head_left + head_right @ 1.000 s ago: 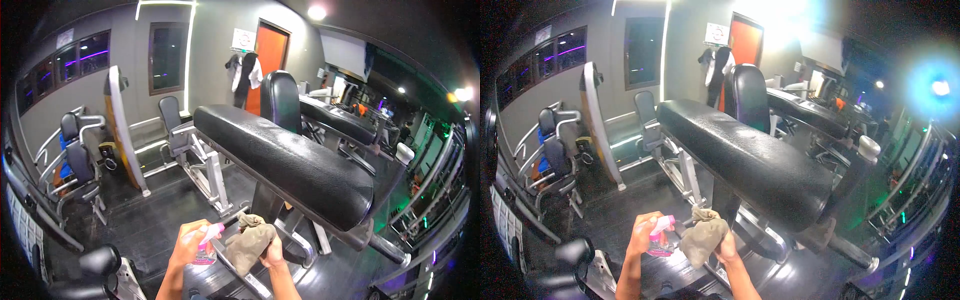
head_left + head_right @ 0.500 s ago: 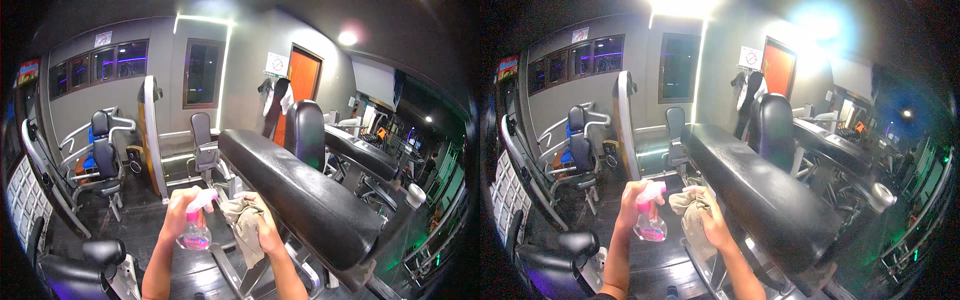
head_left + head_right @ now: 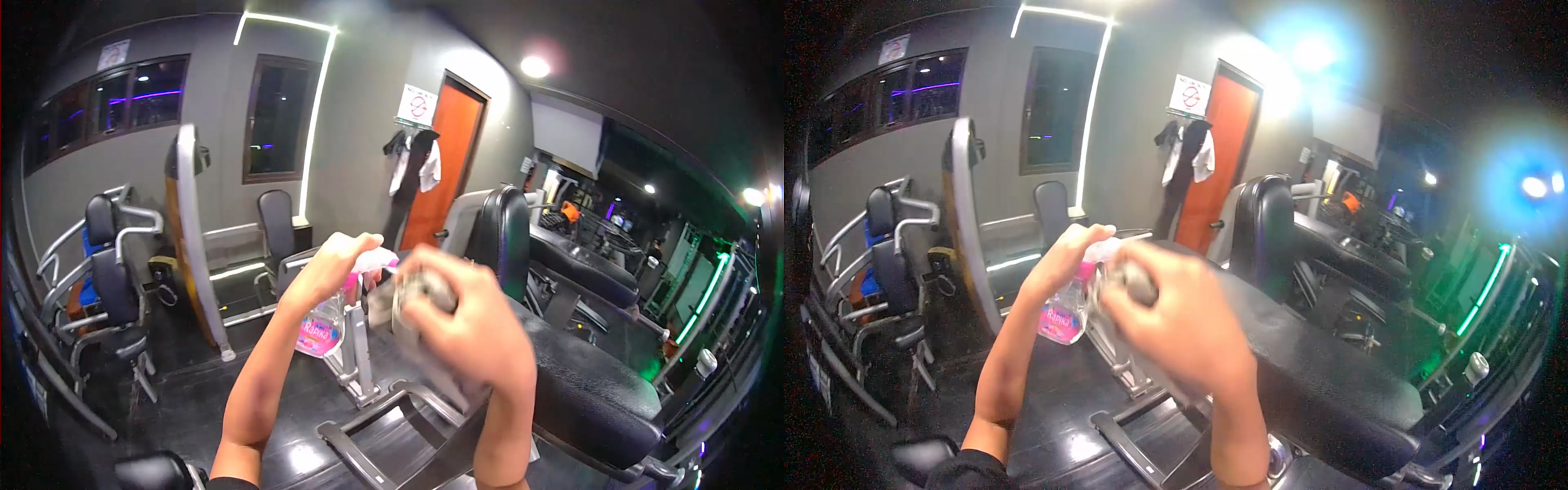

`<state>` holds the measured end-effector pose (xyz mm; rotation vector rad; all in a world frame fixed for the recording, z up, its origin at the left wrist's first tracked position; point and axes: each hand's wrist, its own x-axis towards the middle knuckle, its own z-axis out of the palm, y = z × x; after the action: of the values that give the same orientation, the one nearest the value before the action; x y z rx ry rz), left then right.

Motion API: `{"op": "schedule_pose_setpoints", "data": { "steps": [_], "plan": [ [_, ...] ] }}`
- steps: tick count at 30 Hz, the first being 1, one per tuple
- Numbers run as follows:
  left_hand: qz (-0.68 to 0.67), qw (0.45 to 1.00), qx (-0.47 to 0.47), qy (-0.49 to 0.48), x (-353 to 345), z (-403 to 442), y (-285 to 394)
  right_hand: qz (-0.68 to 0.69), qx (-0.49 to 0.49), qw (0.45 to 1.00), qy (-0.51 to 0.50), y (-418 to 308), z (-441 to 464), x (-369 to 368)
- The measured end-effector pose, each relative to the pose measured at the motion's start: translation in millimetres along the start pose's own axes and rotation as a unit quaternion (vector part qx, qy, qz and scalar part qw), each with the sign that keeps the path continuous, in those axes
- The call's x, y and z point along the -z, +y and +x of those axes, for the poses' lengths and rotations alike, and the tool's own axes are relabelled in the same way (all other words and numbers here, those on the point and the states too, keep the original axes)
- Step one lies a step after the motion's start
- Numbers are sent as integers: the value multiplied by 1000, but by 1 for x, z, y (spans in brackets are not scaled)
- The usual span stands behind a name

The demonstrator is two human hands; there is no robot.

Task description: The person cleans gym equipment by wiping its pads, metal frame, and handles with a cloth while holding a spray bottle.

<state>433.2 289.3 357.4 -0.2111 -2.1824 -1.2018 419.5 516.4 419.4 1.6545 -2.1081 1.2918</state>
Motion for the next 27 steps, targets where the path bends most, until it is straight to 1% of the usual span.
{"op": "schedule_pose_setpoints", "data": {
  "steps": [1, 2, 3, 4, 6, 7, 8, 9, 10, 11, 12, 14, 16, 17, 18, 19, 20, 21, 22, 24, 25, 26, 27],
  "plan": [
    [-21, 1000, 18, -4, 3, 11, -5, -4, -7, 1000, -1, -1, 24, 4],
    [-88, 989, 110, -40, 9, 24, -10, -7, -15, 1000, -5, 0, 50, 9],
    [-98, 986, 119, -59, 13, 30, -6, -20, -22, 999, -35, 6, 78, 15],
    [-140, 983, 92, -77, 13, 39, -11, -32, -26, 997, -65, 13, 105, 22],
    [-102, 977, 134, -132, 13, 61, -19, -145, -132, 973, -119, 15, 151, 33],
    [-94, 978, 111, -146, 10, 68, -29, -179, -184, 952, -167, 16, 170, 37],
    [-88, 979, 88, -159, 6, 74, -37, -262, -256, 904, -222, 17, 182, 44],
    [-101, 971, 131, -173, 7, 77, -36, -325, -263, 869, -264, 21, 189, 48],
    [-104, 970, 129, -177, 6, 79, -37, -382, -268, 830, -305, 27, 193, 52],
    [-114, 969, 128, -175, 6, 78, -38, -394, -297, 801, -338, 34, 194, 54],
    [-125, 969, 128, -171, 7, 78, -40, -456, -271, 777, -340, 33, 187, 53],
    [-114, 970, 115, -180, 5, 78, -37, -504, -250, 737, -375, 68, 181, 62],
    [-98, 969, 138, -179, 4, 79, -30, -481, -236, 747, -394, 78, 161, 67],
    [0, 981, 53, -186, 1, 78, -34, -444, -251, 767, -389, 79, 152, 69],
    [0, 981, 55, -188, -2, 76, -33, -431, -256, 780, -374, 87, 144, 70],
    [14, 985, 57, -162, -4, 74, -29, -430, -255, 781, -375, 91, 137, 71],
    [29, 988, 60, -137, -4, 74, -23, -399, -243, 820, -331, 95, 130, 72],
    [74, 979, 48, -186, -1, 77, -17, -365, -229, 856, -286, 99, 123, 72],
    [77, 978, 50, -186, -2, 77, -19, -338, -173, 881, -282, 102, 116, 73],
    [-32, 987, 32, -154, -3, 69, -26, -332, -125, 898, -262, 113, 103, 70],
    [-20, 991, -65, -119, -3, 64, -34, -341, -58, 893, -288, 110, 95, 69],
    [-18, 991, -64, -116, -1, 59, -35, -286, -179, 904, -264, 127, 94, 65],
    [-83, 989, -21, -121, 2, 52, -29, -234, -157, 915, -287, 131, 89, 67]
  ]
}}
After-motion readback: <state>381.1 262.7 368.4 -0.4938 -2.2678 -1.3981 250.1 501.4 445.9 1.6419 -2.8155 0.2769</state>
